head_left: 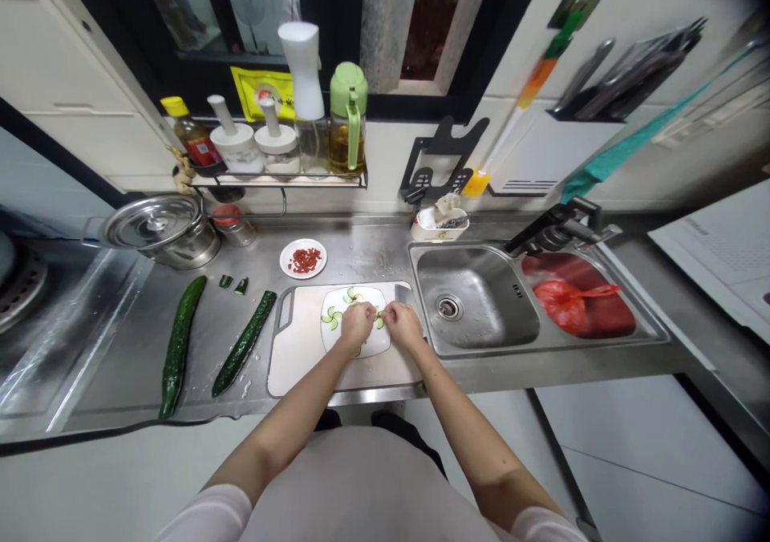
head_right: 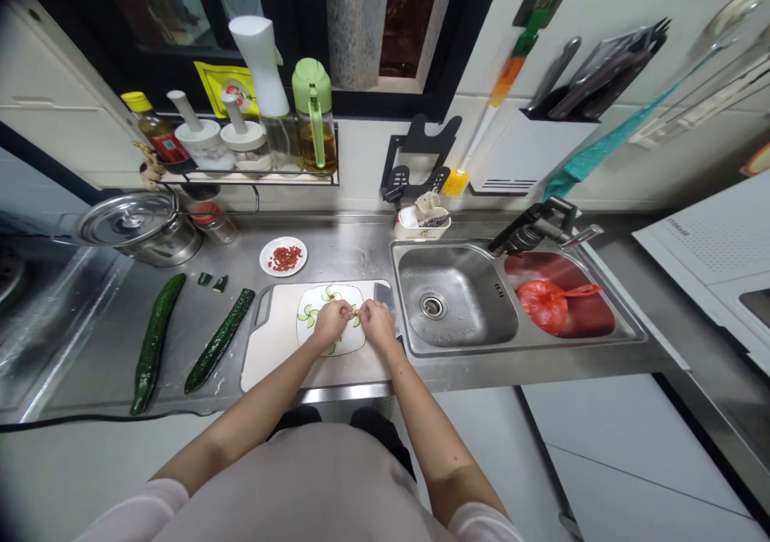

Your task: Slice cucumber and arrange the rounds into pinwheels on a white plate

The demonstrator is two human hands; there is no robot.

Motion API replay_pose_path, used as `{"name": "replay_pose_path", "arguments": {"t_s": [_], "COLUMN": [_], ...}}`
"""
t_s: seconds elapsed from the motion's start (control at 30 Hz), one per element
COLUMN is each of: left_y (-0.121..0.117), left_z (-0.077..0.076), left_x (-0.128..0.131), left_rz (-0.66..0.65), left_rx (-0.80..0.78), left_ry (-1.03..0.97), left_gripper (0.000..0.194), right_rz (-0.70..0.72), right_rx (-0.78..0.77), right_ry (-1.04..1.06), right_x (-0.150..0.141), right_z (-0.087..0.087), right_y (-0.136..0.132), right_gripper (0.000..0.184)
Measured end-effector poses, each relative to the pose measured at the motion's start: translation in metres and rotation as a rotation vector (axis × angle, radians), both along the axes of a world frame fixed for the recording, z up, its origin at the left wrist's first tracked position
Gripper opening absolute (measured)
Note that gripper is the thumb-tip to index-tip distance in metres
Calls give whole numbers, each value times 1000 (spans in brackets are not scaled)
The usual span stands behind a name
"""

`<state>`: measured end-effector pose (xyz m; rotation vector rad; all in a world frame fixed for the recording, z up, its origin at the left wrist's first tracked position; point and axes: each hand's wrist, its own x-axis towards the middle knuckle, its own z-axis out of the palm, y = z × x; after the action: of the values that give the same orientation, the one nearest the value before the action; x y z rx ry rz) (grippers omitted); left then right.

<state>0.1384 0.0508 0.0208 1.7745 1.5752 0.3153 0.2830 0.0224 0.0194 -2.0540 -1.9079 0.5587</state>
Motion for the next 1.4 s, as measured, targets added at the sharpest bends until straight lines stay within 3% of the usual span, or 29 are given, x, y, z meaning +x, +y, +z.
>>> {"name": "replay_pose_path", "arguments": {"t_s": [0.27,0.63,0.83,1.03,1.2,1.4], "left_y": [4,-14,-39,-53,-29,31], "left_z": [7,28,23,8,5,10], "left_x": [-13,-85,-116,-125,-126,-129], "left_rz": [124,414,465,517,571,684], "left_rx": [48,158,169,174,195,265], "left_ry": [-54,-350,-415,-430,-371,-303], "left_gripper": [19,23,26,25,25,25], "right_rz": [-79,-286,-177,-81,-16,-6], "right_rx": [63,273,250,260,270,262], "right_ry": [136,511,502,453,436,439], "right_x": [8,6,-18,-35,-48,-50], "right_z": [10,29,39,51,59,57], "right_y": [0,-31,-58,-57,-56,-56], "right_gripper": [16,27,28,28,29,33]}}
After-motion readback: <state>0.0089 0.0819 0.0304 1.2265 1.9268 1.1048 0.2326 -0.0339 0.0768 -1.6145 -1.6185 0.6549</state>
